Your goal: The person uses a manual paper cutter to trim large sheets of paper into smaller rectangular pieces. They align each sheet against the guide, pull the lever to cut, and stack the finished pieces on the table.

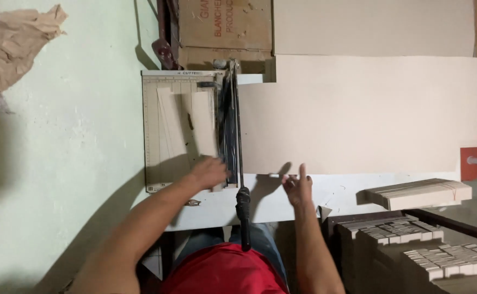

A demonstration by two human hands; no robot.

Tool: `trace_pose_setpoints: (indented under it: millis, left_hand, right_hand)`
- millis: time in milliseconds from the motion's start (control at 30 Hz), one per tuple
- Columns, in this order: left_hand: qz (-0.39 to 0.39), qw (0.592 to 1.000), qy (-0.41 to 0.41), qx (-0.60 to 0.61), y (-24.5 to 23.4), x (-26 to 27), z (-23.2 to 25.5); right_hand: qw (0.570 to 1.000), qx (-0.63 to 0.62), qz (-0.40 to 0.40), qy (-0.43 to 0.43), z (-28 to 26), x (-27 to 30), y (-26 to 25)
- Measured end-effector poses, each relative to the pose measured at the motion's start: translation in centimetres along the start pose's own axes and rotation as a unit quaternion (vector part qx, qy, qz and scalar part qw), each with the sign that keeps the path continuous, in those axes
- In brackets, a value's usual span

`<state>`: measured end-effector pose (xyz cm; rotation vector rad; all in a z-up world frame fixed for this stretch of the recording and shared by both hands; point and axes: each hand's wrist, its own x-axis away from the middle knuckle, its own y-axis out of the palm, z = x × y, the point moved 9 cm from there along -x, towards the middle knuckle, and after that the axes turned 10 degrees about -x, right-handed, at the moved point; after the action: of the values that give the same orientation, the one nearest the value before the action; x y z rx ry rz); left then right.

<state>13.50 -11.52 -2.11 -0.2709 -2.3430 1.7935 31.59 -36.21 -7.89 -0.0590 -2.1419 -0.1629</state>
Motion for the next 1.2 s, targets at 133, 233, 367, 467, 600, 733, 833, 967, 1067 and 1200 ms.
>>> trace_pose_setpoints:
  millis: [133, 233, 367, 467, 600, 733, 833, 967, 1067, 1200]
  left_hand:
    - [-0.253, 0.957, -0.077, 0.121, 6.4, 6.5, -5.4]
    - [-0.277, 0.932, -0.161, 0.168, 6.6, 7.4, -8.4]
    - [-0.27, 0.892, -0.257, 0.256, 2.9, 4.3, -10.2]
    - [-0.283, 0.841, -0.304, 0.347, -2.2, 0.3, -11.6]
    - [-0.309, 0.81, -0.328, 0.374, 0.5, -4.1, -10.1]
    - [-0.415, 0.784, -0.358, 0.29, 1.9, -4.6, -9.2]
    - [-0.453, 0.779, -0.354, 0.251, 2.2, -4.6, -9.1]
    - [-0.457, 0.789, -0.34, 0.229, 4.0, -4.7, -8.8]
    - [-0.471, 0.77, -0.355, 0.243, 5.0, -4.4, -8.6]
    - [-0.458, 0.776, -0.343, 0.266, 5.0, -4.7, -8.5]
  right_hand:
    - [0.993, -0.093, -0.044, 0.061, -1.0, 1.5, 0.1]
    - [0.994, -0.065, -0.063, 0.055, -0.7, 2.9, -0.5]
    - [0.996, -0.029, -0.054, 0.069, 2.6, 2.5, 1.0]
    - [0.997, -0.008, -0.059, 0.053, 3.6, -0.4, 0.7]
    - [0.997, 0.011, -0.056, 0.051, 2.9, 0.1, 1.9]
    - [0.979, 0.19, -0.052, 0.06, 2.2, 0.4, 2.5]
    - [0.886, 0.454, -0.092, 0.018, 1.3, 2.4, 5.3]
    - [0.759, 0.609, -0.225, -0.055, -3.4, 23.8, 16.3]
    - [0.633, 0.74, -0.219, -0.056, 2.6, 26.2, 15.1]
    - [0.655, 0.714, -0.219, -0.117, 10.0, 19.1, 10.1]
